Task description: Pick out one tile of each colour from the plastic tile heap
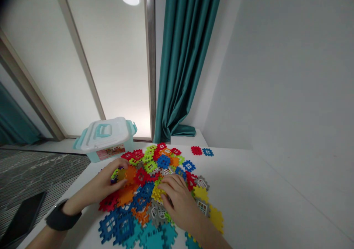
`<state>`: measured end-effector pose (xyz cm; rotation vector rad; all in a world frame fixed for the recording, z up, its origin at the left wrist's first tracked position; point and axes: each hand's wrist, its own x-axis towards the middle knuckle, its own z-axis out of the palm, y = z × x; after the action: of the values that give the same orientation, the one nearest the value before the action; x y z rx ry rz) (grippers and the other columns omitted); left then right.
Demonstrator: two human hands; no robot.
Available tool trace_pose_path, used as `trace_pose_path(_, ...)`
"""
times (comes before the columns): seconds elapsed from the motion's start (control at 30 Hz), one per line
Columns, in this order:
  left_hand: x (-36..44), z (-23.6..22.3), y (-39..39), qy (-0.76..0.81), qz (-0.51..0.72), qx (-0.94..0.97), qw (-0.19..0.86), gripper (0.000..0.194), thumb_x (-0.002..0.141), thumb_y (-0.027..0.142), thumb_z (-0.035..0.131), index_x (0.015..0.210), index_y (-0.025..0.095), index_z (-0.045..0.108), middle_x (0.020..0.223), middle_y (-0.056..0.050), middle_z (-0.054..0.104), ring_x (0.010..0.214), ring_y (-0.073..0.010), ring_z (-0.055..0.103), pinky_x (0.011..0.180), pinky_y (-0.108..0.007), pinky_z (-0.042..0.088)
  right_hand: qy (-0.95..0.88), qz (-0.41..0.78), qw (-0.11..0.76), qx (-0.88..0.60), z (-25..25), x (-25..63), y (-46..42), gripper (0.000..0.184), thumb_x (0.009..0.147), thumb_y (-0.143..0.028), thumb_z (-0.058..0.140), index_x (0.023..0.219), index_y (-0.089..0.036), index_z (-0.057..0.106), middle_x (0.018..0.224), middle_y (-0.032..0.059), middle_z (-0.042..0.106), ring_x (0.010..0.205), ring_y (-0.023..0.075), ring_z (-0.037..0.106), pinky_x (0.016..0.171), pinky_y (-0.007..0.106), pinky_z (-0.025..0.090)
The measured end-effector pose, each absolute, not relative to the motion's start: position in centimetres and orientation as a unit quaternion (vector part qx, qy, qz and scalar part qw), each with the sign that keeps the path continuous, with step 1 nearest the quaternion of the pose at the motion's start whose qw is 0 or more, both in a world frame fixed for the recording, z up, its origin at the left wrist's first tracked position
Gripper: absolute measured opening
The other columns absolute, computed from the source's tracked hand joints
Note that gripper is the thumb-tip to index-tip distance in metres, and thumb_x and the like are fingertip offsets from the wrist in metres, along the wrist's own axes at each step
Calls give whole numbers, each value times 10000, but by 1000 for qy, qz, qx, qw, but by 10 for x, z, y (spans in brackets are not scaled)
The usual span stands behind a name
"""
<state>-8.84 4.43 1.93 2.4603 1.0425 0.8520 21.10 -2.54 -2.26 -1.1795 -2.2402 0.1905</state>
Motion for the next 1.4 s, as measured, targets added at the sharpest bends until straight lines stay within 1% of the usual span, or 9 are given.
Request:
trace_pose_path(0.33,-47,2,22,290,407,803,323,118,907,264,691,991,249,610,1229,-59,627,1167,-235,587,1036,-407,424,-822,40,358,-440,-22,204,-32,334,914,-101,548,1211,-247,598,1196,98,637,1136,263,598,988,465,529)
trace_pose_path(0.47,-19,-9,5,257,414,777,399,169,890,326,730,980,231,623,1170,-72,638,1105,-237,610,982,-373,455,-824,33,385,-415,-24,204,-34,300,872,-54,566,1096,-247,619,1123,79,645,1101,261,597,967,454,525)
trace_pose_path(0.63,-11,-12,0,265,394,762,441,190,942,400,655,988,221,610,1080,-63,675,1030,-227,644,934,-356,481,-813,42,422,-399,-25,205,-33,213,954,-106,518,1037,-250,652,1038,65,679,1048,240,628,962,433,532)
trace_pose_path(0.77,-16,-12,0,326,388,769,389,185,1011,381,520,995,227,621,959,-50,693,907,-214,658,837,-349,524,-760,111,441,-465,-30,202,-35,284,988,-203,513,1232,-278,636,1171,75,706,1110,240,657,958,405,560)
trace_pose_path(0.83,-17,-15,1,345,399,780,336,181,1006,339,515,1125,238,606,993,-63,691,926,-224,660,852,-368,541,-722,143,454,-501,-32,201,-35,341,978,-235,534,1307,-279,607,1261,83,694,1157,252,657,980,416,561)
trace_pose_path(0.93,-20,-20,2,335,406,821,219,518,915,304,655,1398,259,471,1235,-118,639,1141,-284,611,986,-451,518,-684,198,466,-524,-35,199,-34,390,958,-251,558,1346,-271,593,1311,85,679,1166,256,662,994,428,560)
trace_pose_path(1.0,-21,-22,4,321,393,849,149,653,863,305,734,1444,279,438,1324,-133,587,1219,-314,562,1021,-487,497,-672,241,467,-521,-37,197,-33,398,951,-247,563,1347,-267,596,1275,78,695,1126,246,679,972,417,573)
trace_pose_path(1.13,-23,-22,7,300,379,872,79,517,890,343,731,1360,290,521,1298,-124,577,1186,-311,563,982,-491,511,-656,308,463,-510,-37,193,-34,399,959,-220,538,1353,-249,589,1117,65,731,1057,224,699,937,393,590)
trace_pose_path(1.4,-28,-22,11,340,398,845,109,445,889,389,737,1290,289,570,1318,-130,528,1243,-339,520,1028,-534,487,-788,103,402,-455,-21,206,-33,508,921,-205,628,1416,-270,530,1435,110,574,1351,264,525,1151,487,439)
